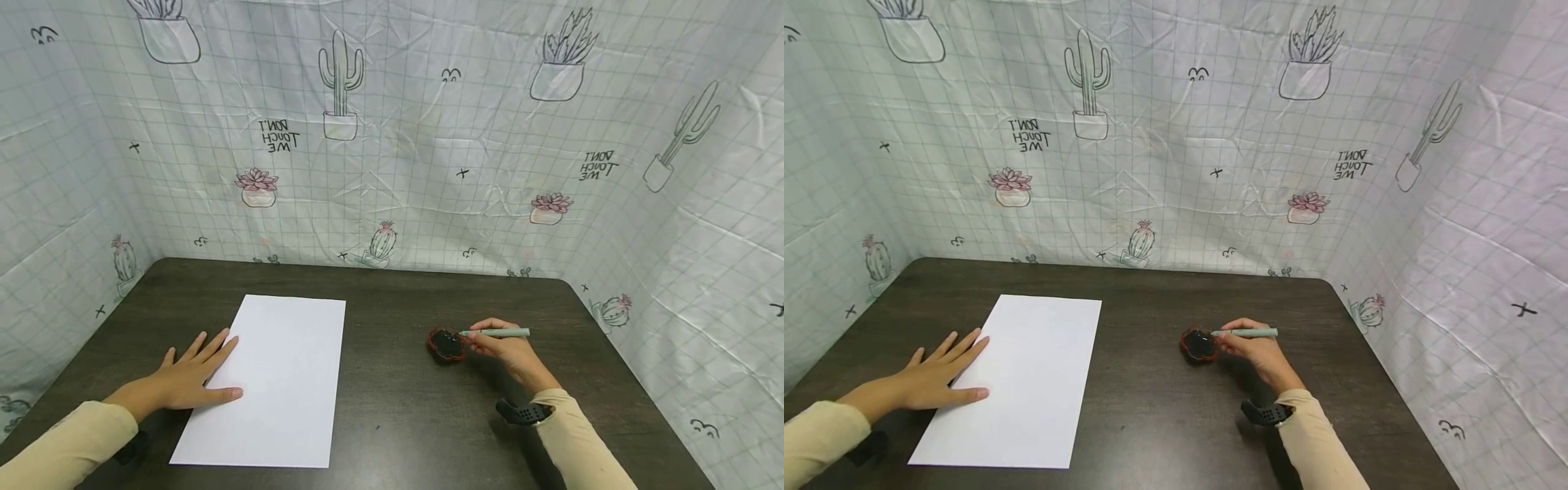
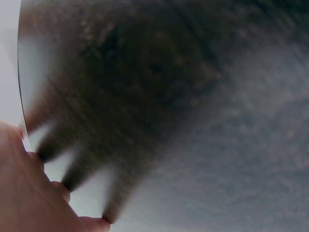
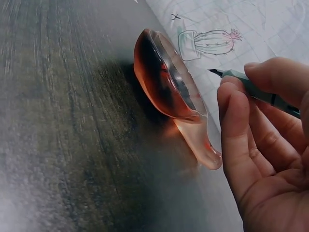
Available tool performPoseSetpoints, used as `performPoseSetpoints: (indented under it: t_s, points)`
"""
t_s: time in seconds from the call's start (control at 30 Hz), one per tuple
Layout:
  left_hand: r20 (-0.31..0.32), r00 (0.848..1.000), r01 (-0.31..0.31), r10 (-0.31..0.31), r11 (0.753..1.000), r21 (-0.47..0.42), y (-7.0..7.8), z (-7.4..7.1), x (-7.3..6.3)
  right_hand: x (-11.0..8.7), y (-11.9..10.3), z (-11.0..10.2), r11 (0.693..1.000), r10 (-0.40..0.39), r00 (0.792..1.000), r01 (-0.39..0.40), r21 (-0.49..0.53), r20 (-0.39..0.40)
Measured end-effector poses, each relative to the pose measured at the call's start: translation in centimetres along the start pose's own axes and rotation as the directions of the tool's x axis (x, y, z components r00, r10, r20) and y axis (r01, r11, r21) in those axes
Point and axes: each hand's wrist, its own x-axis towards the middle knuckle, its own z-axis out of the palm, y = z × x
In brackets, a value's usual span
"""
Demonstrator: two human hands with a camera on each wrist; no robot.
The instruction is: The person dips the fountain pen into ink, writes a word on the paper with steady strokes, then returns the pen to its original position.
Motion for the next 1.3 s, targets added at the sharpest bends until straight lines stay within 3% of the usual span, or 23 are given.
performPoseSetpoints:
  t_s: [0.23,0.4,0.67,1.03,1.3]
  points:
    - [0.003,1.0,-0.002,0.002,1.0,-0.019,-0.2,0.0,0.2,0.5,-0.6,0.0,0.994,-0.036,0.996,0.044,-0.098,0.081]
    - [-0.007,1.0,-0.008,0.008,1.0,-0.017,-0.7,0.3,0.5,0.8,-0.9,0.1,0.983,-0.035,0.995,0.05,-0.174,0.092]
    - [-0.002,1.0,-0.011,0.011,1.0,-0.013,-0.4,0.0,0.3,0.9,-1.5,0.8,0.918,-0.048,0.995,0.08,-0.388,0.092]
    - [-0.01,1.0,-0.019,0.019,1.0,0.005,0.2,0.0,-0.1,1.3,-1.9,1.7,0.901,-0.09,0.986,0.139,-0.411,0.137]
    - [-0.032,0.999,-0.007,0.008,1.0,0.023,-1.1,0.8,0.4,1.3,-1.8,1.5,0.89,-0.085,0.992,0.118,-0.441,0.094]
